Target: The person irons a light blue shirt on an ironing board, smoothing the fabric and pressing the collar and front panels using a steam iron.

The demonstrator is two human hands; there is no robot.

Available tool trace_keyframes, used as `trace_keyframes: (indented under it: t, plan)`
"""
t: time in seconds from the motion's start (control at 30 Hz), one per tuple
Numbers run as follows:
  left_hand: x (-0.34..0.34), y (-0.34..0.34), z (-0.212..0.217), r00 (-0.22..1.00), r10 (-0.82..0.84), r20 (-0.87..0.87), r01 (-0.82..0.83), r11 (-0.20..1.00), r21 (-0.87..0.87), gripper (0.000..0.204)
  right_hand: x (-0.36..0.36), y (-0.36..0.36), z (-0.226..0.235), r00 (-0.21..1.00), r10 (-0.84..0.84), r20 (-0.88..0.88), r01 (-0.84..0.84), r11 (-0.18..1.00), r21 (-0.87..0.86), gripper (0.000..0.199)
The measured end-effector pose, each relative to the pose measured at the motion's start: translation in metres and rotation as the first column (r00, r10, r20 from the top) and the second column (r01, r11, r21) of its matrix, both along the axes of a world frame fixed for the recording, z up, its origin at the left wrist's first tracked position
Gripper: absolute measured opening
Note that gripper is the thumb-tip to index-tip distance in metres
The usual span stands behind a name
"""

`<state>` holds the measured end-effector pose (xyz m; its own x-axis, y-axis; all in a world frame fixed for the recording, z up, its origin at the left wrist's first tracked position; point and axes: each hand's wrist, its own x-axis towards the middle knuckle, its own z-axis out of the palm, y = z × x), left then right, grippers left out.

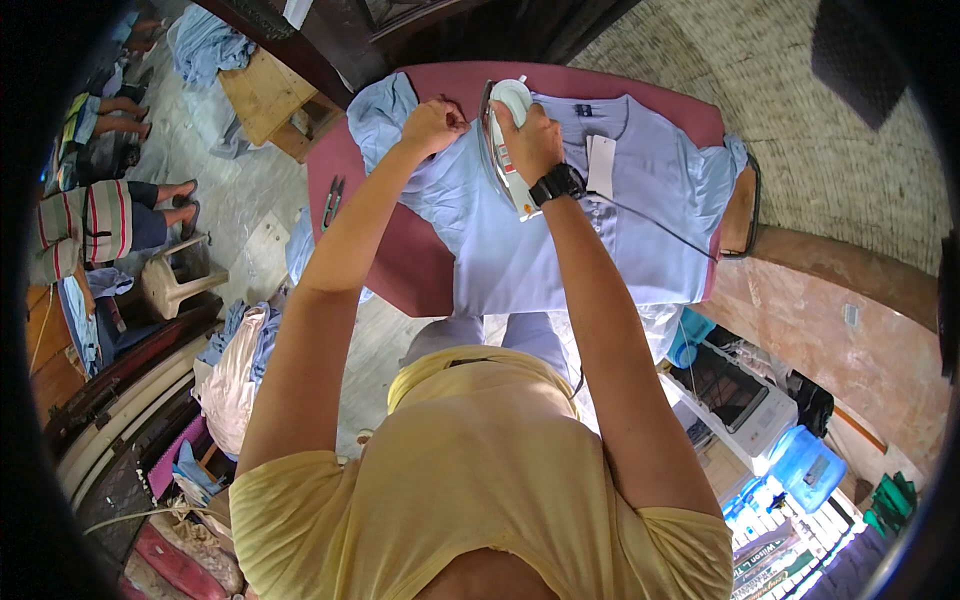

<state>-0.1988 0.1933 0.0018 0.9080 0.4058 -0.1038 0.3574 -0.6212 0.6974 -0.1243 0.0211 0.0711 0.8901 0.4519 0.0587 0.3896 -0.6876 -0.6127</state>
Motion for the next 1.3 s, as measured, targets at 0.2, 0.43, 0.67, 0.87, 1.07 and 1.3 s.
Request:
trace_keyframes:
  t: [0.2, 0.43, 0.67, 0.87, 1.07, 1.3]
  plan:
    - [-0.004, 0.014, -0.027, 0.985, -0.075, 0.153, 0.083, 0.995, -0.048, 0.017, 0.011, 0.007, 0.0, 0.989, 0.133, -0.065, -0.136, 0.99, -0.047, 0.072]
    - [-0.004, 0.024, -0.038, 0.975, -0.085, 0.208, 0.091, 0.996, -0.02, 0.011, 0.008, 0.016, 0.003, 0.993, 0.059, -0.098, -0.067, 0.994, -0.08, 0.072]
    - [-0.002, 0.004, -0.022, 0.976, 0.066, 0.21, -0.04, 0.991, -0.126, 0.014, -0.037, -0.062, -0.008, 0.981, 0.083, -0.175, -0.052, 0.984, 0.173, 0.067]
    - [-0.009, -0.016, -0.002, 0.982, 0.102, 0.161, -0.109, 0.993, 0.034, 0.017, 0.007, -0.05, 0.064, 0.972, 0.071, -0.225, -0.076, 0.997, -0.016, 0.07]
    - [-0.002, -0.012, -0.018, 0.984, 0.115, 0.138, -0.105, 0.991, -0.078, 0.021, 0.096, 0.014, 0.02, 0.986, 0.063, -0.154, -0.087, 0.983, -0.159, 0.088]
    - [-0.006, -0.007, -0.027, 0.974, 0.114, 0.198, -0.09, 0.988, -0.127, 0.02, 0.081, 0.017, 0.0, 0.975, 0.13, -0.181, -0.155, 0.979, -0.133, 0.08]
